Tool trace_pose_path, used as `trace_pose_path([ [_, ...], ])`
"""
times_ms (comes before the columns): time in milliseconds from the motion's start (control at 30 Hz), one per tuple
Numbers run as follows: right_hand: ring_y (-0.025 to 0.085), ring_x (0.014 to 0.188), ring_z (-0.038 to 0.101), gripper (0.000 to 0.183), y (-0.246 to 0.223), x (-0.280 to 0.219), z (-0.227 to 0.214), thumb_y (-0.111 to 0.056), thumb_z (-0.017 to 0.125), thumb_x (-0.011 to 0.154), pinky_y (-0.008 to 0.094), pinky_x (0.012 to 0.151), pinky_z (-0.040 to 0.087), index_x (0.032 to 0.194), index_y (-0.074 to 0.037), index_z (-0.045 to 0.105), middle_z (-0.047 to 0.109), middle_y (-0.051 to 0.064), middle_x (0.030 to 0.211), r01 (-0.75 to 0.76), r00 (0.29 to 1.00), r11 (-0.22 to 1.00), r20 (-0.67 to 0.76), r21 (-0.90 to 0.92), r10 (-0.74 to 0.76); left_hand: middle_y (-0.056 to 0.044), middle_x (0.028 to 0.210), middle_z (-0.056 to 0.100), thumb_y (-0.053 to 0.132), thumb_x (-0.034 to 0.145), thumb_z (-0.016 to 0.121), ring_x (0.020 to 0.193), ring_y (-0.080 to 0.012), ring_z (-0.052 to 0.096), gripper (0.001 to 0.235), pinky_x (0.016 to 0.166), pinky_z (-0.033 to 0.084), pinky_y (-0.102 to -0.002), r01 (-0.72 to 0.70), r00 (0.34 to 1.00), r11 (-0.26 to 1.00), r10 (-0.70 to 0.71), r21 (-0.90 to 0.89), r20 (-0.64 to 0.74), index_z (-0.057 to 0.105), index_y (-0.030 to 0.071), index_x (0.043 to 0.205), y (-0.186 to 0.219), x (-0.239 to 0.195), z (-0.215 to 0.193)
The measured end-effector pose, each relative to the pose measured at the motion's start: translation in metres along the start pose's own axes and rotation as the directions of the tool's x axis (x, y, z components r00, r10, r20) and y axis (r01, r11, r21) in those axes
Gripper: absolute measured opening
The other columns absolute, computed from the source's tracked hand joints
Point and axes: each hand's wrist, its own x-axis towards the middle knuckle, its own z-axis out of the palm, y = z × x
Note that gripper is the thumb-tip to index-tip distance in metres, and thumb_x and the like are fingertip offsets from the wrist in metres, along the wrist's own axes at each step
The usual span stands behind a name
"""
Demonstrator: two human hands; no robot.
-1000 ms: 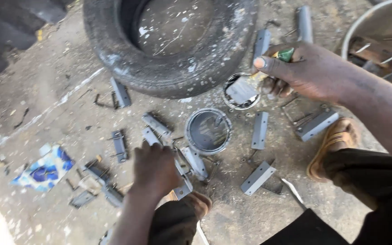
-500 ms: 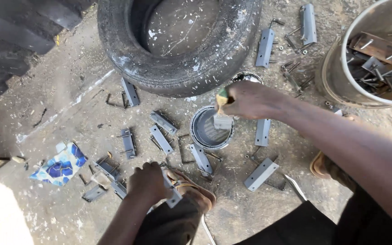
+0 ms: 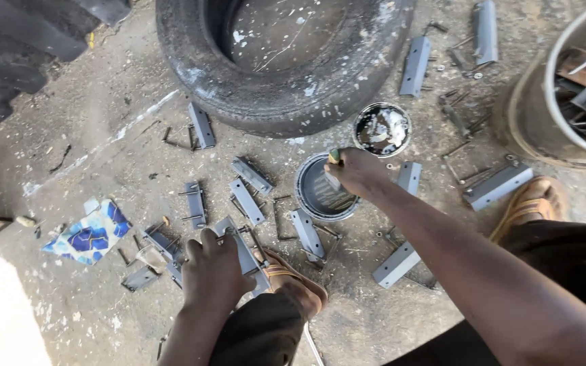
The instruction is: Painting small metal brackets with black paint using a paintbrush at a fabrication site.
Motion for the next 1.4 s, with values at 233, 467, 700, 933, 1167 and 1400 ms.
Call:
trace_pose_path([
  [233,0.012,0.045,0.048,0.034,0.023,0.049,0.046,-0.043,0.054,0.107,0.028,0.034,0.039,0.12,-0.014,0.065,0.052,0.001,0.057,0.011,0.998,0.998,-0.069,-0.07,-0.016,-0.021,0.123,0.055,0.053,0.064,0.095,0.106,-0.0391,0.064,0.096,0.084,0.063,-0.049,-0.043,0.983,0.996,0.029,-0.075,-0.179,0.052,-0.004,0.128,0.0,0.014,-0.007],
  [467,0.017,0.062,0.055,0.038,0.023,0.061,0.064,-0.047,0.053,0.107,0.032,0.047,0.048,0.103,-0.011,0.061,0.057,0.002,0.071,0.01,0.998,0.986,-0.059,-0.169,-0.02,-0.008,0.121,0.065,0.074,0.068,0.082,0.118,-0.0308,0.06,0.084,0.101,0.046,-0.049,0.039,0.999,0.999,-0.039,0.005,0.013,0.065,0.01,0.119,0.009,0.013,-0.037],
  [700,0.037,0.092,0.071,0.039,0.032,0.043,0.056,-0.029,0.057,0.104,0.045,0.081,0.06,0.124,0.003,0.064,0.071,0.025,0.107,0.183,0.982,0.951,0.007,-0.249,-0.187,-0.017,0.099,0.069,0.062,0.054,0.076,0.102,-0.038,0.062,0.085,0.081,0.048,-0.049,-0.16,0.923,0.981,0.108,-0.113,-0.369,0.071,-0.002,0.11,0.003,0.013,-0.012],
  [933,0.036,0.108,0.07,0.037,0.062,0.043,0.033,-0.046,0.06,0.101,0.049,0.086,0.059,0.123,-0.02,0.072,0.069,0.012,0.116,0.268,0.942,0.921,-0.122,-0.284,-0.312,-0.02,0.106,0.065,0.054,0.053,0.081,0.108,-0.0395,0.057,0.086,0.086,0.047,-0.051,-0.268,0.915,0.95,0.2,-0.159,-0.35,0.067,-0.005,0.114,-0.003,0.028,-0.004],
  [1167,0.024,0.079,0.06,0.061,-0.018,-0.028,-0.091,-0.056,0.063,0.095,0.042,0.073,0.05,0.127,-0.004,0.059,0.068,0.014,0.099,-0.064,0.998,0.994,-0.03,-0.093,0.061,-0.004,0.131,0.057,0.053,0.06,0.1,0.131,-0.0251,0.044,0.1,0.119,0.026,-0.057,-0.228,0.974,0.8,0.195,-0.555,-0.118,0.05,0.01,0.135,0.031,-0.008,-0.059],
  [1400,0.024,0.079,0.067,0.011,0.009,-0.059,-0.167,-0.017,0.067,0.098,0.041,0.084,0.058,0.092,-0.007,0.065,0.064,0.008,0.084,0.319,0.843,0.616,0.082,0.72,-0.532,0.005,0.175,0.007,0.017,0.072,0.097,0.161,-0.0192,0.001,0.118,0.129,0.001,-0.05,-0.017,0.973,0.493,0.209,-0.87,0.099,0.02,0.026,0.161,0.041,-0.034,-0.1],
])
